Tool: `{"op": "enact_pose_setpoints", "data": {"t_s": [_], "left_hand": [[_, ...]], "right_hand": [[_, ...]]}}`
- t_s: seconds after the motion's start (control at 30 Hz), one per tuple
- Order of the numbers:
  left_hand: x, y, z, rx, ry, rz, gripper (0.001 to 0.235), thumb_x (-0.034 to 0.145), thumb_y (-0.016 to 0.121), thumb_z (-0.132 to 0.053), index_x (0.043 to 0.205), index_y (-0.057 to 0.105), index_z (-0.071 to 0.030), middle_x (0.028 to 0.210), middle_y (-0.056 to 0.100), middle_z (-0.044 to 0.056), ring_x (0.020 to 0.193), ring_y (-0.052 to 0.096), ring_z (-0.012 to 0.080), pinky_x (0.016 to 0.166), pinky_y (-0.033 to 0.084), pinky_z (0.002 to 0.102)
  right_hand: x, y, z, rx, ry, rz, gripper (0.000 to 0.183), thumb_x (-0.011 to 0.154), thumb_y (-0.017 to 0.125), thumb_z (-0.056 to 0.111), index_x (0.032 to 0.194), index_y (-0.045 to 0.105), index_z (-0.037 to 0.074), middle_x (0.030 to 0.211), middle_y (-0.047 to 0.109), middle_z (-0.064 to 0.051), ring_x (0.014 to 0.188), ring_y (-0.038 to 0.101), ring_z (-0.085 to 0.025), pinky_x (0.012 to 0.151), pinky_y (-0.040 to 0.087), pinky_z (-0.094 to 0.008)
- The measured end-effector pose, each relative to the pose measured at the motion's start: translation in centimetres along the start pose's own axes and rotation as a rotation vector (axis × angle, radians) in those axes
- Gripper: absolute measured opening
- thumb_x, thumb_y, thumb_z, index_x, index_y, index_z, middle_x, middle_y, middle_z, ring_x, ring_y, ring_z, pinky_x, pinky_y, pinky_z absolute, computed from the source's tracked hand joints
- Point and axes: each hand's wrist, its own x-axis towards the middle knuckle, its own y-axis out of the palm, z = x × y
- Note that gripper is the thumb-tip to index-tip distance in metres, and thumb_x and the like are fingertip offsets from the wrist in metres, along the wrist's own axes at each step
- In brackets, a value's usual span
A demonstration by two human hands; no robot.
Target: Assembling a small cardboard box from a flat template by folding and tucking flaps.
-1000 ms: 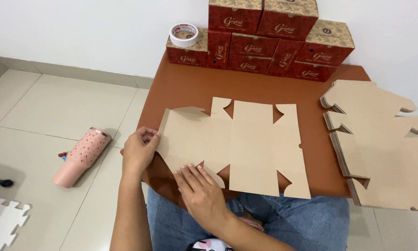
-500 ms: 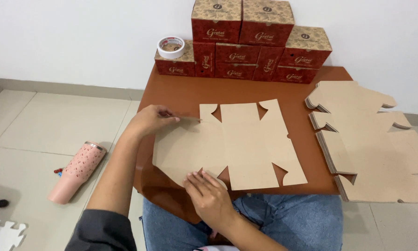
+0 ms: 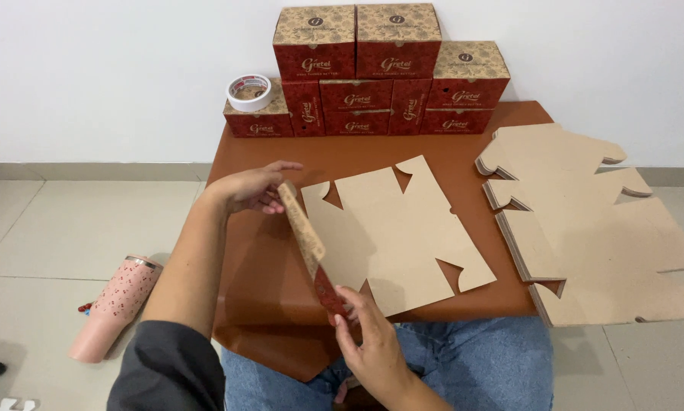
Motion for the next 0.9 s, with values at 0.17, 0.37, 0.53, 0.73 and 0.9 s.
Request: {"op": "enact_pose_setpoints", "data": {"t_s": [0.17,0.37,0.53,0.73,0.9], "left_hand": [[4.4,4.2,-0.6,-0.072,0.011,-0.121,0.033,0.099,0.045,-0.017,0.116,0.070,-0.003,0.078,0.063,0.007,0.060,0.062,0.0131,0.050,0.050,0.020],[4.9,11.0,-1.4,0.192,-0.005,-0.281,0.038,0.103,0.052,-0.031,0.127,0.059,-0.003,0.100,0.072,0.014,0.072,0.072,0.0163,0.063,0.060,0.025],[1.4,13.8,1.8,0.467,0.258,-0.327,0.056,0.095,0.063,-0.019,0.147,0.044,-0.009,0.088,0.067,0.004,0.071,0.065,0.0130,0.065,0.056,0.027],[-5.4,17.7,10.7,1.090,0.640,-0.503,0.070,0.106,0.032,-0.040,0.153,0.022,0.011,0.163,0.022,0.026,0.155,0.012,0.0309,0.124,0.003,0.047],[-6.5,18.2,10.6,1.120,0.693,-0.622,0.065,0.105,0.035,-0.041,0.157,0.026,-0.004,0.163,0.029,0.018,0.154,0.017,0.0275,0.123,0.006,0.051]], "right_hand": [[0.4,-1.6,-0.3,0.006,0.070,-0.031,0.054,0.084,0.066,-0.001,0.135,0.051,0.007,0.110,0.061,-0.009,0.077,0.061,-0.014,0.071,0.055,-0.026],[-0.2,-2.6,-1.6,0.082,0.317,0.038,0.047,0.082,0.070,0.005,0.129,0.066,0.008,0.083,0.071,-0.002,0.061,0.064,-0.009,0.056,0.053,-0.022],[-0.2,-3.7,-1.4,0.096,0.478,0.129,0.047,0.085,0.071,0.016,0.132,0.068,0.013,0.081,0.070,0.001,0.057,0.057,-0.006,0.044,0.042,-0.020],[-0.5,-3.7,-2.9,0.069,0.377,0.117,0.047,0.083,0.072,0.013,0.130,0.070,0.013,0.077,0.068,0.003,0.055,0.054,-0.006,0.045,0.044,-0.020],[-0.3,-3.7,-3.0,0.117,0.448,0.134,0.038,0.086,0.068,0.013,0.123,0.075,0.012,0.079,0.074,0.003,0.049,0.062,-0.005,0.046,0.050,-0.020]]}}
